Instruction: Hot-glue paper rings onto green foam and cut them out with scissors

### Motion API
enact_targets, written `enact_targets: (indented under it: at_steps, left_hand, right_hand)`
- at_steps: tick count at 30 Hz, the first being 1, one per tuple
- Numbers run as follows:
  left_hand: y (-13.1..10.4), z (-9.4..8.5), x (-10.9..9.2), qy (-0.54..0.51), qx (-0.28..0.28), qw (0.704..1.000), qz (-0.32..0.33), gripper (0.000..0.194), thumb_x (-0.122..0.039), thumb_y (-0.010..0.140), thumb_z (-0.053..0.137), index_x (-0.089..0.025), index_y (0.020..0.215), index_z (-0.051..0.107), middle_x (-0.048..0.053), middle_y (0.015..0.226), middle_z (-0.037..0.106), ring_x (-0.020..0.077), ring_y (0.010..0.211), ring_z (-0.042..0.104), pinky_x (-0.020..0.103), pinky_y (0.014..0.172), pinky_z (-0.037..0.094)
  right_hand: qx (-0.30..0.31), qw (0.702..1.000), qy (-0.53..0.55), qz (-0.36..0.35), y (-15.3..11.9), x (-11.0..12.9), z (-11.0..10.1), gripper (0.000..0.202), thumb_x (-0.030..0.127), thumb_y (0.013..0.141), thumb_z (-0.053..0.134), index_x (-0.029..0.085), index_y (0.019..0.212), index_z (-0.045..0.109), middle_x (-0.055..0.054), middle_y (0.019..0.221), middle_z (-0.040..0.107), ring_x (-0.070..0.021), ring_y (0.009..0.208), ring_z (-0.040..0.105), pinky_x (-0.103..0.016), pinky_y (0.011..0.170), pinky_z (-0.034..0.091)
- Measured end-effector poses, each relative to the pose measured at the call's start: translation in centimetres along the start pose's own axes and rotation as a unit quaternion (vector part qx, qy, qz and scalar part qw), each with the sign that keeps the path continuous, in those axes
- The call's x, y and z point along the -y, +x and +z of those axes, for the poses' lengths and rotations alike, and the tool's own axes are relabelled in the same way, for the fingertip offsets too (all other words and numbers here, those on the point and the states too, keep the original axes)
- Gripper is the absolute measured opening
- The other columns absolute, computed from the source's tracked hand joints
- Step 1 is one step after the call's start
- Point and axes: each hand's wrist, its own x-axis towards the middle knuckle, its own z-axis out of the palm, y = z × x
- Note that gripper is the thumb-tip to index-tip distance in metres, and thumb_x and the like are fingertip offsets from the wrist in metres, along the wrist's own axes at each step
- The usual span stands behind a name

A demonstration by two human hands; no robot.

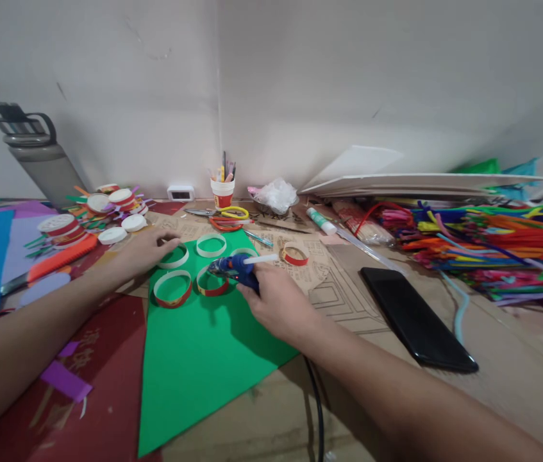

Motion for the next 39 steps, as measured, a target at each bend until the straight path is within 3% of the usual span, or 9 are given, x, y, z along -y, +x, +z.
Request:
enact_targets:
  at_steps: [8, 14, 16, 19, 22, 25, 29, 34, 39]
  left_hand:
    - [0.8, -1.5, 0.8, 0.068, 0.072, 0.995, -0.034, 0.049, -0.059, 0.083, 0.045, -0.020, 0.066, 0.068, 0.007, 0.071, 0.071, 0.0241, 0.068, 0.064, 0.030, 0.058, 0.040]
    - [1.4, -2.8, 0.2, 0.036, 0.228, 0.968, -0.104, 0.057, -0.070, 0.075, 0.051, -0.019, 0.052, 0.063, 0.008, 0.055, 0.066, 0.0204, 0.052, 0.059, 0.030, 0.055, 0.045]
    - [1.7, -3.1, -0.1, 0.078, 0.191, 0.975, -0.080, 0.051, -0.061, 0.078, 0.052, -0.019, 0.049, 0.060, 0.007, 0.055, 0.066, 0.0204, 0.056, 0.060, 0.029, 0.057, 0.045]
    - [2.3, -2.9, -0.6, 0.130, 0.076, 0.988, -0.017, 0.032, -0.041, 0.080, 0.051, -0.019, 0.060, 0.064, 0.005, 0.065, 0.069, 0.0220, 0.067, 0.063, 0.029, 0.061, 0.043]
    - [3.1, -2.4, -1.4, 0.093, 0.044, 0.994, 0.021, 0.029, -0.036, 0.084, 0.048, -0.020, 0.088, 0.072, 0.005, 0.087, 0.074, 0.0233, 0.081, 0.066, 0.029, 0.070, 0.046]
    - [4.1, -1.7, -2.1, 0.055, 0.072, 0.995, 0.043, 0.034, -0.035, 0.085, 0.048, -0.022, 0.103, 0.073, 0.004, 0.102, 0.075, 0.0229, 0.091, 0.066, 0.028, 0.077, 0.047]
    - [5.7, -0.7, -2.3, 0.009, 0.143, 0.981, 0.127, 0.037, -0.035, 0.084, 0.052, -0.022, 0.112, 0.072, 0.003, 0.109, 0.074, 0.0208, 0.098, 0.066, 0.026, 0.083, 0.047]
    - [7.5, 0.4, -3.1, 0.089, 0.132, 0.978, 0.137, 0.039, -0.034, 0.081, 0.058, -0.021, 0.116, 0.071, 0.007, 0.120, 0.070, 0.0232, 0.103, 0.065, 0.028, 0.089, 0.047]
    - [8.5, 1.2, -4.0, 0.148, 0.166, 0.953, 0.205, 0.046, -0.031, 0.085, 0.053, -0.021, 0.129, 0.063, 0.008, 0.135, 0.060, 0.0258, 0.124, 0.054, 0.033, 0.104, 0.040]
  right_hand:
    - [0.026, 1.000, 0.006, -0.004, -0.3, 0.3, -1.7, 0.007, 0.026, 0.085, 0.060, 0.020, 0.083, 0.062, -0.006, 0.077, 0.067, -0.0198, 0.069, 0.059, -0.030, 0.061, 0.041]
    - [0.049, 0.998, -0.034, 0.008, -0.2, 0.1, -3.2, 0.008, 0.028, 0.083, 0.064, 0.021, 0.079, 0.062, -0.006, 0.079, 0.067, -0.0196, 0.070, 0.060, -0.028, 0.060, 0.039]
    - [0.047, 0.998, -0.039, 0.018, -0.1, 0.1, -3.6, 0.008, 0.027, 0.083, 0.065, 0.021, 0.078, 0.062, -0.006, 0.077, 0.067, -0.0197, 0.069, 0.060, -0.028, 0.059, 0.039]
    - [0.036, 0.998, -0.052, 0.029, -0.2, 0.1, -4.1, 0.009, 0.025, 0.081, 0.068, 0.021, 0.076, 0.062, -0.006, 0.075, 0.066, -0.0192, 0.068, 0.058, -0.028, 0.057, 0.038]
    - [0.026, 0.997, -0.067, 0.033, -0.6, 0.1, -4.5, 0.012, 0.025, 0.081, 0.068, 0.020, 0.072, 0.061, -0.006, 0.072, 0.064, -0.0185, 0.066, 0.056, -0.028, 0.056, 0.036]
    - [0.015, 0.997, -0.070, 0.028, -1.0, 0.2, -4.6, 0.015, 0.026, 0.081, 0.069, 0.020, 0.070, 0.061, -0.004, 0.069, 0.062, -0.0175, 0.064, 0.054, -0.028, 0.056, 0.035]
    - [0.033, 0.995, -0.074, 0.051, -1.1, 0.7, -4.4, 0.016, 0.026, 0.081, 0.068, 0.020, 0.069, 0.059, -0.004, 0.068, 0.061, -0.0174, 0.062, 0.053, -0.027, 0.055, 0.033]
    - [0.043, 0.995, -0.067, 0.063, -1.0, 0.8, -4.1, 0.014, 0.027, 0.082, 0.067, 0.020, 0.072, 0.059, -0.004, 0.068, 0.061, -0.0180, 0.063, 0.054, -0.028, 0.057, 0.033]
    - [0.061, 0.994, -0.063, 0.059, -1.1, 0.9, -4.2, 0.016, 0.027, 0.085, 0.064, 0.019, 0.074, 0.057, -0.004, 0.071, 0.061, -0.0154, 0.062, 0.051, -0.026, 0.056, 0.033]
